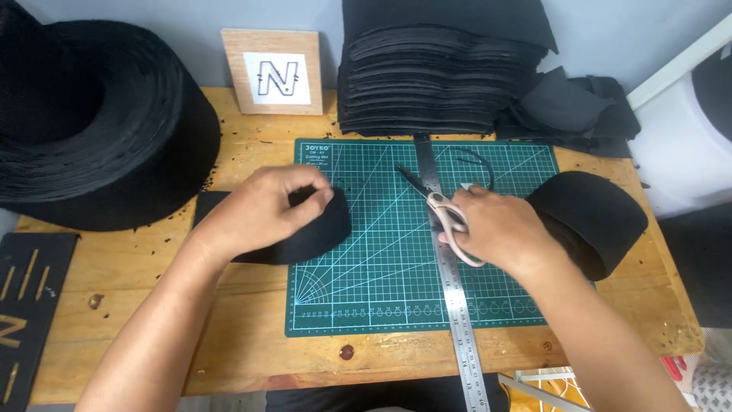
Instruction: The person uses scissors to trim the edges of a black fabric strip on a green cutting mat. They then place the trimmed piece aside and use a metal ruler to measure and align another piece of black fabric on the mat.
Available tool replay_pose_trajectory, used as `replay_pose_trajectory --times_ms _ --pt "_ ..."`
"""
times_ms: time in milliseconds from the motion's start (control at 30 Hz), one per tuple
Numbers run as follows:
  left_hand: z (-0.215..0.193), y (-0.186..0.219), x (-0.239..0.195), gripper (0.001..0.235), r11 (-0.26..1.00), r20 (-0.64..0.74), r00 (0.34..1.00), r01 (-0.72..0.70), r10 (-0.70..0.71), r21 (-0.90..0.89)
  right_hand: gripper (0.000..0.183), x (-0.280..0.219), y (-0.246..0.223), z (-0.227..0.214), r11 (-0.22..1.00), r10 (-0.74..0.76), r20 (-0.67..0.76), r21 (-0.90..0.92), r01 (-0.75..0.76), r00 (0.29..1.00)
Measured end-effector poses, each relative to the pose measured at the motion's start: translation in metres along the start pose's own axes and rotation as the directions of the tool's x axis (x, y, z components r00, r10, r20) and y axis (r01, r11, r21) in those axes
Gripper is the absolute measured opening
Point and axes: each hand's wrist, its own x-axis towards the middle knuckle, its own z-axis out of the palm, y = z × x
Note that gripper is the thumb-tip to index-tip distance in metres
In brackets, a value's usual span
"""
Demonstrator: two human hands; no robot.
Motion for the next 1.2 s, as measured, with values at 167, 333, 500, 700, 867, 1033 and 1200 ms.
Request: replay_pose_trajectory --times_ms 167,333,500,700,867,1033,1200 --pt "0.006 -0.017 0.012 0.014 0.966 -0.155 0.987 -0.004 -0.037 -0.259 0.058 0.012 0.017 -0.009 1.000 -0.015 0.131 0.023 0.012 0.991" --pt "0.026 -0.033 0.022 0.015 0.845 -0.287 0.952 -0.067 -0.104 -0.531 0.058 -0.006 0.007 -0.026 0.999 -0.038 0.132 -0.003 0.039 0.990" --pt "0.050 -0.029 0.024 0.017 0.709 -0.384 0.907 -0.156 -0.172 -0.687 0.046 -0.005 0.015 0.002 0.979 -0.190 -0.248 0.026 0.203 0.950" --pt "0.079 -0.047 0.042 0.021 0.683 -0.439 0.888 -0.236 -0.138 -0.691 0.047 0.002 -0.023 0.039 0.319 -0.146 -0.566 0.749 0.581 0.811" --pt "0.089 -0.032 0.033 0.034 0.571 -0.383 0.915 -0.248 -0.128 -0.783 0.015 0.030 -0.016 0.068 0.264 -0.040 -0.555 0.796 0.544 0.831" --pt "0.094 -0.032 0.026 0.039 0.566 -0.297 0.949 -0.187 -0.108 -0.803 0.031 0.024 -0.032 0.062 0.151 -0.025 -0.563 0.815 0.560 0.826" --pt "0.110 -0.033 0.027 0.032 0.586 -0.247 0.963 -0.140 -0.106 -0.798 0.034 0.023 -0.031 0.064 0.165 0.146 -0.609 0.792 0.588 0.779"
